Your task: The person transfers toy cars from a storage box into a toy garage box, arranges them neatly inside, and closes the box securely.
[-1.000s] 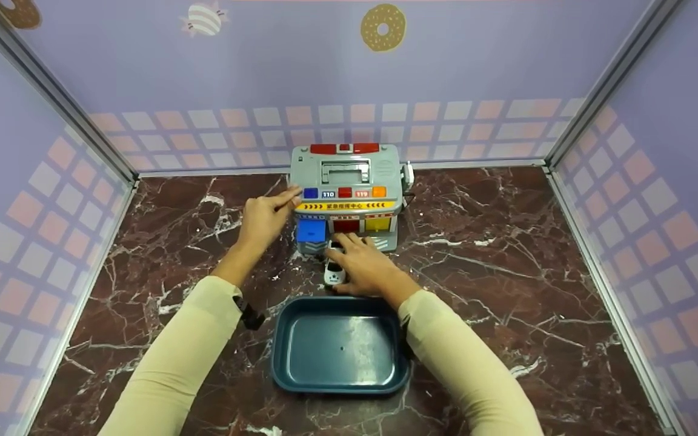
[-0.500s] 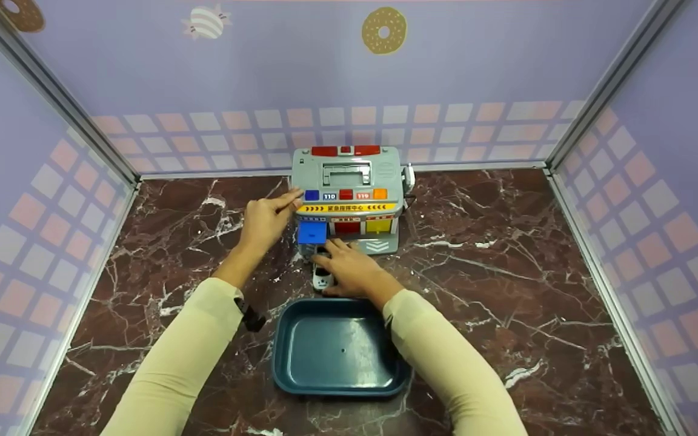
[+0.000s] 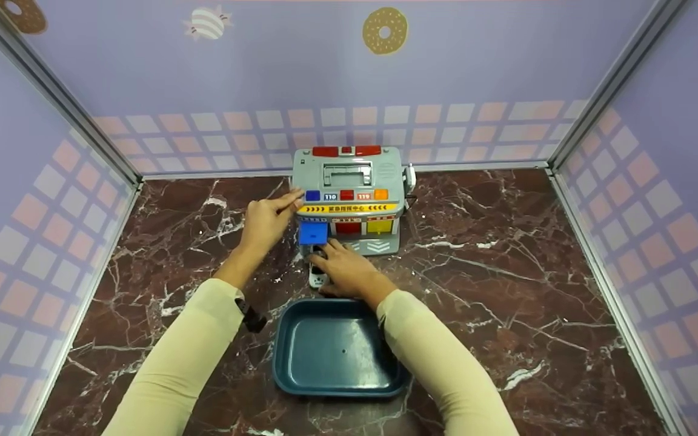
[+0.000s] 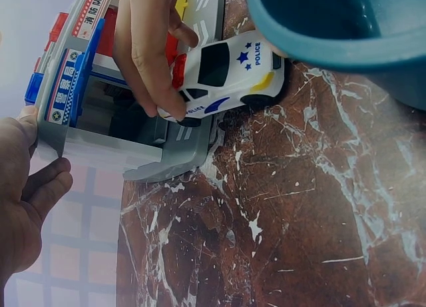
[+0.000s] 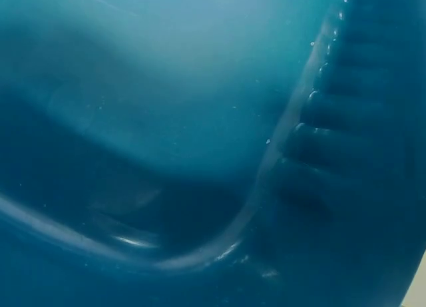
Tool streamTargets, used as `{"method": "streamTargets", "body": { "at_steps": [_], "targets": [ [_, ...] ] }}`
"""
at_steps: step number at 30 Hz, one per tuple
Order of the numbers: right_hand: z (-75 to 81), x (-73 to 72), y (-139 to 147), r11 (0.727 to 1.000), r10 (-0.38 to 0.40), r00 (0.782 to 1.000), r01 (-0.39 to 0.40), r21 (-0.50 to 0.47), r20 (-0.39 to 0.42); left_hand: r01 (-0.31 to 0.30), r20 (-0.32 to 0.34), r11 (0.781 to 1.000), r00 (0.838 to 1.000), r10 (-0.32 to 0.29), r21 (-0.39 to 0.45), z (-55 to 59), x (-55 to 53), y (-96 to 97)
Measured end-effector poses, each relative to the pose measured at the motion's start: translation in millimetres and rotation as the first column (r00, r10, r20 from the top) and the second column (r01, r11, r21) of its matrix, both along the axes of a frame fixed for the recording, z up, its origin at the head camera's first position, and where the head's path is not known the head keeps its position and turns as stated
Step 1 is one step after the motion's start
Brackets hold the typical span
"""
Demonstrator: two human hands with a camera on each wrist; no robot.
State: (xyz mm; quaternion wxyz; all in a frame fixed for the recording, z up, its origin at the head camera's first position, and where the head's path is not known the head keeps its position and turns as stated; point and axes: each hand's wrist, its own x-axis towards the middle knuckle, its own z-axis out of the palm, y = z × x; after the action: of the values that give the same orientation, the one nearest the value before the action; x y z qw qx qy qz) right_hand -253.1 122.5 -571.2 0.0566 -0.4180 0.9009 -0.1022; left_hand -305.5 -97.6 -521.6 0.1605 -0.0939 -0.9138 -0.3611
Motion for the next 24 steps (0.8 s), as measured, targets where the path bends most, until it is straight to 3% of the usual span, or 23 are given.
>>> {"method": "streamTargets", "body": {
  "at_steps": [8,16,24],
  "targets": [
    [0.6,-0.6,-0.5,1.0,-0.015,1.0,0.016,-0.004,0.024,-0.002,0.005,0.999,1.0,0.002,-0.035,1.8,1.2,-0.1],
    [-3.7,-1.5,-1.0,0.999,-0.025,1.0,0.026,-0.039,0.015,0.006,-0.023,1.0,1.0,-0.007,-0.013,0.7,-0.2,0.2],
    [-3.6,-0.6,-3.2,1.0,-0.025,1.0,0.025,-0.012,-0.001,-0.005,0.002,1.0,1.0,0.005,-0.008,0.5,0.9,0.2]
  ]
}}
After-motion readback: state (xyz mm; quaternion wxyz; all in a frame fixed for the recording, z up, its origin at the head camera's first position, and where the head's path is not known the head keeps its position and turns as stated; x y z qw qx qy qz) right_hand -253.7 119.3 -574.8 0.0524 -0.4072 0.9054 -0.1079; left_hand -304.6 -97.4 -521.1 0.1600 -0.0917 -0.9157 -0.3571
